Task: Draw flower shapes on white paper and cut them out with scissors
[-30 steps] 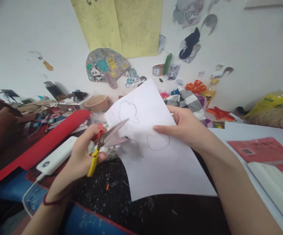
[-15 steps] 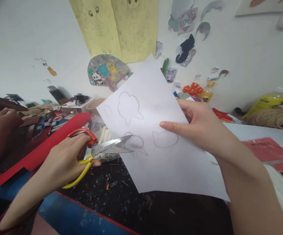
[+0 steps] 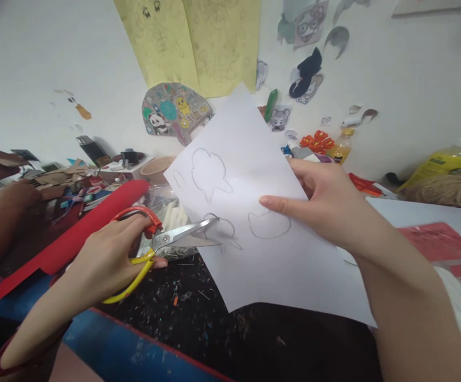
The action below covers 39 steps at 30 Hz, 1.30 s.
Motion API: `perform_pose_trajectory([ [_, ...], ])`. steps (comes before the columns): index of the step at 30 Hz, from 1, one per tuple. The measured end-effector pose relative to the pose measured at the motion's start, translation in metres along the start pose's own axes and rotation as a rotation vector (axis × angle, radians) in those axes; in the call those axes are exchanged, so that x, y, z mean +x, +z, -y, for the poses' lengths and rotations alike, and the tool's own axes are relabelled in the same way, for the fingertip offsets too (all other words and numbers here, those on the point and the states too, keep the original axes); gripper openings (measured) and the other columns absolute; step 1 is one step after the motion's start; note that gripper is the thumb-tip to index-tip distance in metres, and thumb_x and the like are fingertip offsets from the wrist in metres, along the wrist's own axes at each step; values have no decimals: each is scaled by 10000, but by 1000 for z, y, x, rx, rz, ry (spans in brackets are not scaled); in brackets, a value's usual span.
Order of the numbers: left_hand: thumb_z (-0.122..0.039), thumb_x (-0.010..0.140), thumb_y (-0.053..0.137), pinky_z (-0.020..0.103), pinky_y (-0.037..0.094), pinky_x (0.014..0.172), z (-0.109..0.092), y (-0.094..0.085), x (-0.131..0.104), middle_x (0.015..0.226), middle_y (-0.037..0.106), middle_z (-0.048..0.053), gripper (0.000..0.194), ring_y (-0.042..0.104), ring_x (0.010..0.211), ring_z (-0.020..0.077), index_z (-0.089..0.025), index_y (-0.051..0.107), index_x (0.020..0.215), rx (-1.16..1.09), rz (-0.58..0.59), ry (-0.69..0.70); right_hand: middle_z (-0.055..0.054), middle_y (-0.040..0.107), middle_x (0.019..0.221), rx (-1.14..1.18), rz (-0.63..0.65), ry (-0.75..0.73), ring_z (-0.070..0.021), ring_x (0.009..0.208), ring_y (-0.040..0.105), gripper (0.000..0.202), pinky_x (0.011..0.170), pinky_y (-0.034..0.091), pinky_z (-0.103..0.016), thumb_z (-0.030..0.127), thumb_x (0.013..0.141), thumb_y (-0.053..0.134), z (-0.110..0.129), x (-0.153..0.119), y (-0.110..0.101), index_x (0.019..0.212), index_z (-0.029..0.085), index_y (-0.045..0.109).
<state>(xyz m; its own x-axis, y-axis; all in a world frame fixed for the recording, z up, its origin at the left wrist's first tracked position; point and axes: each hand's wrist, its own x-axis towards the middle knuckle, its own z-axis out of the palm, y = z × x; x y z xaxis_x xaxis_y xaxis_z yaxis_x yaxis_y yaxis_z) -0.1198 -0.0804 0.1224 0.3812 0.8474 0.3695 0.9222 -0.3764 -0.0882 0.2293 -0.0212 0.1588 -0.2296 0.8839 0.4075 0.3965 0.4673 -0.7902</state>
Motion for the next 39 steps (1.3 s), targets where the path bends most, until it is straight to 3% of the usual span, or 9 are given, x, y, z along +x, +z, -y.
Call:
perform_pose_trajectory([
  [12,-703,816,583,315,342,617,-1,-1,3,806,603,45,518,547,704,243,-204,516,937,-17,2,4,28,764,962,-20,-7,-28,-217,823,694,270,549,509,-247,229,759,781,2,0,0,1021,287,755],
  [19,-643,813,623,293,318,592,3,0,7,784,585,28,464,517,669,214,-207,530,941,-85,58,-19,16,755,1019,-8,19,-68,-211,844,683,307,627,529,-271,247,767,776,3,-1,4,1070,290,749],
  [25,-615,771,681,277,343,595,2,0,14,778,578,2,444,508,665,188,-215,508,860,-213,109,-49,31,702,811,-70,16,-94,-185,755,643,191,636,504,-266,329,767,787,2,1,8,949,284,753],
  [30,-623,753,705,269,335,587,3,0,17,744,558,-12,459,502,668,182,-216,514,841,-220,102,-23,52,579,647,-208,41,-168,-123,571,495,167,536,405,-232,385,794,764,2,4,8,904,262,738],
  [34,-617,753,704,263,324,572,8,0,19,697,538,-24,432,494,637,169,-221,554,838,-240,81,21,52,470,549,-359,14,-187,-107,500,396,274,446,288,-235,462,817,720,1,3,4,723,209,672],
  [39,-621,768,696,254,338,579,9,-4,19,714,553,-26,435,489,624,152,-224,583,907,-264,127,53,52,426,525,-466,-45,-212,-110,501,383,345,468,276,-253,418,839,691,0,0,1,613,200,549],
])
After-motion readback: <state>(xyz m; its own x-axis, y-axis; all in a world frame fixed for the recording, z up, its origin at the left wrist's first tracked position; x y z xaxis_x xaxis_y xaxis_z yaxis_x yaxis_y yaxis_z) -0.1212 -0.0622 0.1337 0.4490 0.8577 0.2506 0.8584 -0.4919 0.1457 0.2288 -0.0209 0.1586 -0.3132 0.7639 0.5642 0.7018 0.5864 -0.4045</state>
